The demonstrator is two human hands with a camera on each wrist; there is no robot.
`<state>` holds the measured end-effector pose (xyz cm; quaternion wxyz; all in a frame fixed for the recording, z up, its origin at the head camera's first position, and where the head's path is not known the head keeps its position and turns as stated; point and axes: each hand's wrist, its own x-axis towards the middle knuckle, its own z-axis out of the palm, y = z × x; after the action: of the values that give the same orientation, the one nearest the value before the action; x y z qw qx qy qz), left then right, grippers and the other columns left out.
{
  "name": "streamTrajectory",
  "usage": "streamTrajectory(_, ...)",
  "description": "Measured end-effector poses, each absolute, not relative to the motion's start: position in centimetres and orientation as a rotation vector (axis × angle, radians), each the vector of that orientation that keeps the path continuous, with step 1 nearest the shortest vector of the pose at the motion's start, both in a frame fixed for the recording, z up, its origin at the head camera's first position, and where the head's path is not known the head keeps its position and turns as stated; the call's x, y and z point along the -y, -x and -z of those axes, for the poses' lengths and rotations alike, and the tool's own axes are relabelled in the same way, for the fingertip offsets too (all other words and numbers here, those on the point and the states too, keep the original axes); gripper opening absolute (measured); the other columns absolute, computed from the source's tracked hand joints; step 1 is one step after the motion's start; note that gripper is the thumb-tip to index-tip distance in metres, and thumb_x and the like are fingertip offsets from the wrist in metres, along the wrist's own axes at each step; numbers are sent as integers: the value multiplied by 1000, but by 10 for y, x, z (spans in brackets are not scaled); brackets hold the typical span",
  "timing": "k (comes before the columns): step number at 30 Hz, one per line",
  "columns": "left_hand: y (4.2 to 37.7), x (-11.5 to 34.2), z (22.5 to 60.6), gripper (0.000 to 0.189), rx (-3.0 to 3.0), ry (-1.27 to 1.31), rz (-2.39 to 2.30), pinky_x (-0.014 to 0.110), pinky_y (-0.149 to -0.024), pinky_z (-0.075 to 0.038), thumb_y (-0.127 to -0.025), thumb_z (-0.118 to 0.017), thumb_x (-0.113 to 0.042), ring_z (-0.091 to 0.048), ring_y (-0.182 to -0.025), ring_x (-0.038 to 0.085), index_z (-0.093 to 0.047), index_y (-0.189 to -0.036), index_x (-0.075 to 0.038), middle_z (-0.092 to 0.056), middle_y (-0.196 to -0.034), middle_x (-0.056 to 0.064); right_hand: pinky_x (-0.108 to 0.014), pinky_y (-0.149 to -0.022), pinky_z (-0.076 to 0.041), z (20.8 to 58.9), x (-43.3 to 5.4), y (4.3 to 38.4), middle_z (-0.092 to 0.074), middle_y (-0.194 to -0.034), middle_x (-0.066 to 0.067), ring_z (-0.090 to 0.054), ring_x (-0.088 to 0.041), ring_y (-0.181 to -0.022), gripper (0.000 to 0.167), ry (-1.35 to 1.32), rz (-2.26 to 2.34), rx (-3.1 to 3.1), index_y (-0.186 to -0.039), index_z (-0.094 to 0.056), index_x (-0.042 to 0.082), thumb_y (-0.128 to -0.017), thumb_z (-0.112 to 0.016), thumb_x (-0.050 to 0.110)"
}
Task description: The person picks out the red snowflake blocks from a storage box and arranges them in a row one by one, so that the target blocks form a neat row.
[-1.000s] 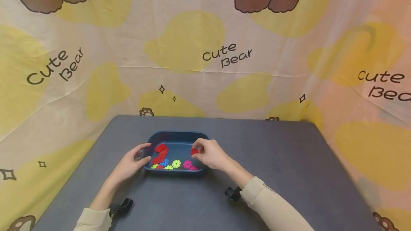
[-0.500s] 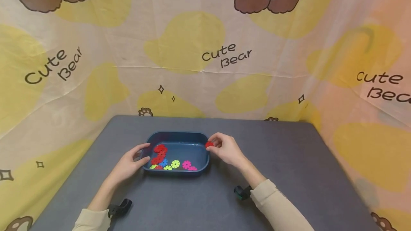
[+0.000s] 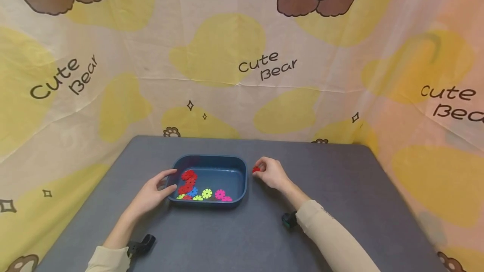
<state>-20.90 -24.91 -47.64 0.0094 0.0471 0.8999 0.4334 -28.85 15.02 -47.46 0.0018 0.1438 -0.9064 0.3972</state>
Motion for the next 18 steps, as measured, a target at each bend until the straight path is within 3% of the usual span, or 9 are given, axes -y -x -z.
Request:
streamTrajectory(8,210,249,478,58,-2812,-161,-1352,64,-97,-49,-97,-70,-26,-48,-131,53,-49,-149,-14,-43,-154,24,-30,-59,-49,486,-161,299,-64,-76,0,-58,-15,-65,23,-468,-1141,2955,-105,-69,3,-87,-80,11)
streamTrajectory(18,210,249,478,58,-2803,-141,-1350,64,-99,-48,-96,-70,-27,-45,-134,54,-48,-149,-15,-41,-155,23,-35,-68,-51,491,-166,308,-63,-83,-2,-58,-16,-74,24,-513,-902,3000,-103,-68,4,-89,-81,20)
